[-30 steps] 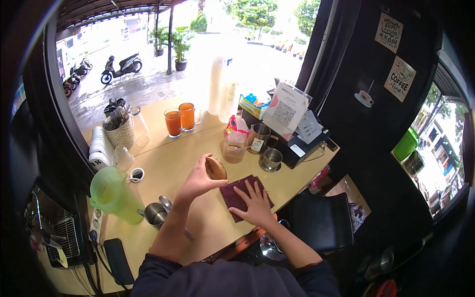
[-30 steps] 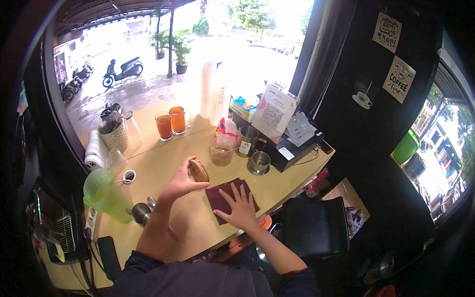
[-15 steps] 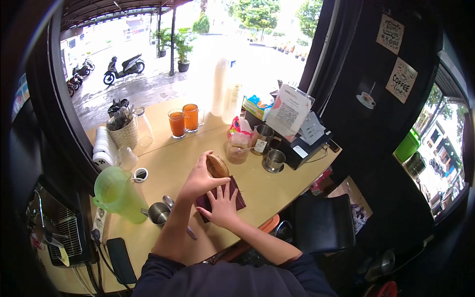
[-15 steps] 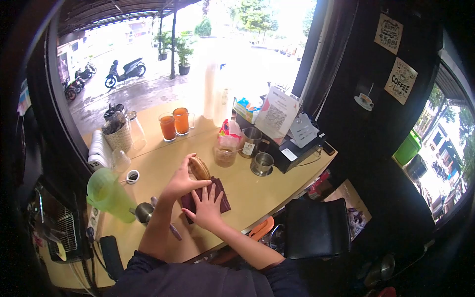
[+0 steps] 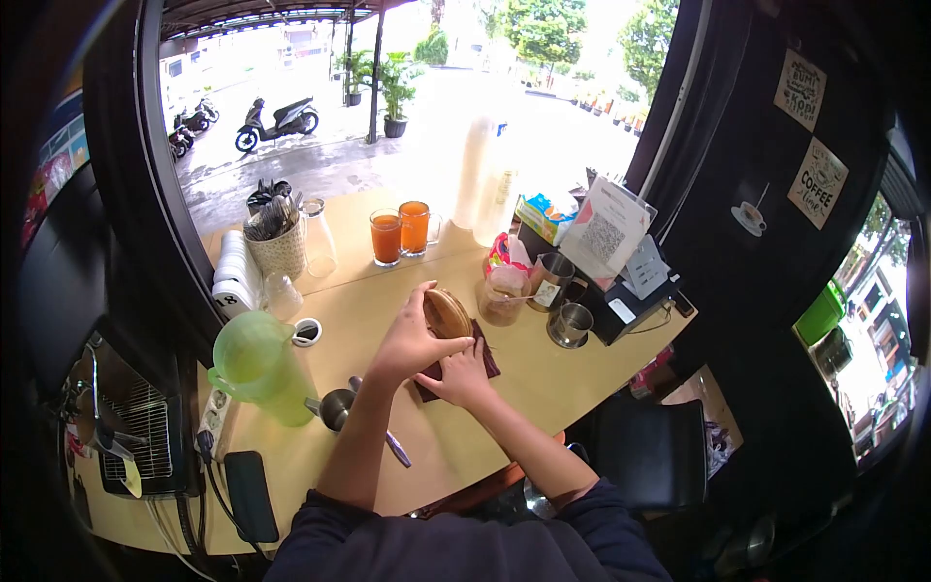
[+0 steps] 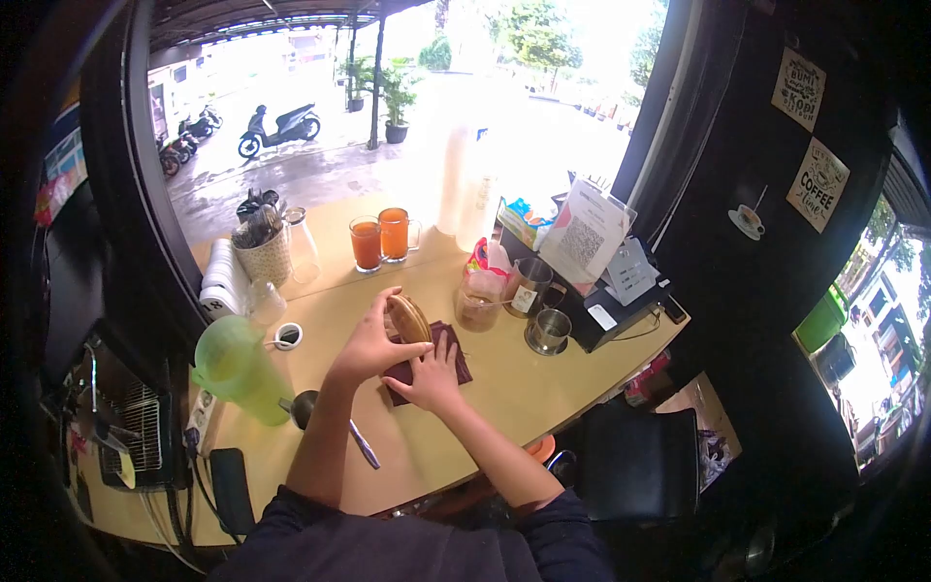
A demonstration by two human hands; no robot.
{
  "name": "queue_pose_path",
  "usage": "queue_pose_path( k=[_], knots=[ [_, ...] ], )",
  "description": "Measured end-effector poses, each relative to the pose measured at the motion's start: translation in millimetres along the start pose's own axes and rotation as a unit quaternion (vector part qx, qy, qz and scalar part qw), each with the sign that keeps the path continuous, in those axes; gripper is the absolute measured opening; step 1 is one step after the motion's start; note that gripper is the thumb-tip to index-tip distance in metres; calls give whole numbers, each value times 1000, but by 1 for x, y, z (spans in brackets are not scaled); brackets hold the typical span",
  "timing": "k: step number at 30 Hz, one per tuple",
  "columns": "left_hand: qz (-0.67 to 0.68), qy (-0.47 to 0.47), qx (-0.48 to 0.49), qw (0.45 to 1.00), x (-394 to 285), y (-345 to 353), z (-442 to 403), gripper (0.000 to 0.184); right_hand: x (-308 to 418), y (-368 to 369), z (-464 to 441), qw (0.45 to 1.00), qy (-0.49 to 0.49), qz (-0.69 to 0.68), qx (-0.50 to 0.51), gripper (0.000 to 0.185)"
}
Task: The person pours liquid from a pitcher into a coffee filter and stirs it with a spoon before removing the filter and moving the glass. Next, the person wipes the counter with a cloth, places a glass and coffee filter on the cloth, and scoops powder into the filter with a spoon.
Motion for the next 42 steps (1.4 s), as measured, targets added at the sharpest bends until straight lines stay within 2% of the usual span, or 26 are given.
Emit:
queue_pose_path(
  k=[1,3,5,7,8,11,12,13,15,16,17,19,21,23,24,25,27,28,29,31,33,35,36,39,41,42],
  knots=[
    [-1,1,-1,1000,3,0,-1,105,-1,-2,-3,1000,-1,0,-2,100],
    [16,-6,4,1000,8,-1,-3,105,6,-3,-7,995,-95,-24,-1,98],
    [21,-4,0,1000,3,-4,0,104,4,0,-5,993,-113,-19,1,93],
    [26,-6,-3,1000,0,-7,0,104,13,-8,10,981,-192,15,26,87],
    [5,-5,-9,1000,0,-9,0,104,15,-13,18,975,-221,28,4,80],
    [-11,-10,-12,1000,1,-13,1,104,12,-13,29,970,-242,9,7,78],
    [-5,-12,-9,1000,1,-15,1,105,18,-27,36,979,-201,-9,43,82],
    [-5,-12,-13,1000,0,-16,2,105,23,-21,35,978,-204,-8,44,82],
    [-11,-11,-22,1000,-3,-17,4,105,18,-15,29,989,-24,-136,-56,91],
    [-12,-15,-26,999,-3,-17,5,105,23,-15,29,993,39,-94,-58,100],
    [-31,-17,-22,999,-2,-17,4,105,31,-10,24,993,35,-95,-56,100],
    [-53,-20,-21,998,-2,-18,3,105,25,1,11,989,118,-62,-64,102],
    [-14,-25,-11,1000,-1,-18,4,105,21,5,-1,988,116,-64,-76,102],
    [-10,-26,-15,999,-3,-18,6,105,18,4,-15,996,56,-29,-67,102],
    [-4,-21,-17,1000,-5,-18,6,104,15,3,-21,994,-12,-26,-105,100],
    [-6,-24,-20,999,-5,-18,8,104,5,3,-29,994,-16,-29,-104,100],
    [8,-22,-19,1000,-6,-19,13,105,10,-3,-39,965,-226,-107,-79,97],
    [4,-26,-23,999,-5,-20,15,105,10,-12,-40,958,-258,-118,-47,97],
    [8,-37,-29,999,-2,-21,16,106,10,-20,-38,956,-264,-122,-47,97],
    [10,-49,-41,998,8,-25,16,106,10,-19,-39,974,-211,-75,44,100],
    [-28,-44,-64,997,19,-31,14,108,21,-10,-43,971,-200,-125,40,105],
    [-28,-59,-77,995,21,-33,14,108,28,3,-45,995,-70,-72,-2,109],
    [-27,-73,-87,993,21,-35,14,108,38,1,-39,996,-44,-73,-10,109],
    [-92,-94,-109,985,20,-37,12,108,48,3,-32,997,-77,-22,6,105],
    [-87,-93,-109,986,25,-35,10,108,44,-3,-24,994,-105,-30,-6,98],
    [-82,-89,-107,987,24,-35,10,108,47,-5,-19,983,-179,-26,6,93]
  ],
)
Point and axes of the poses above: each hand's wrist, its own z-axis away from the middle knuckle, its own y-axis out of the palm, x = y × z, the point moved 6 cm from there along -z, towards the middle knuckle, and after that the axes turned 1 degree about -z, right-handed, at the moved point
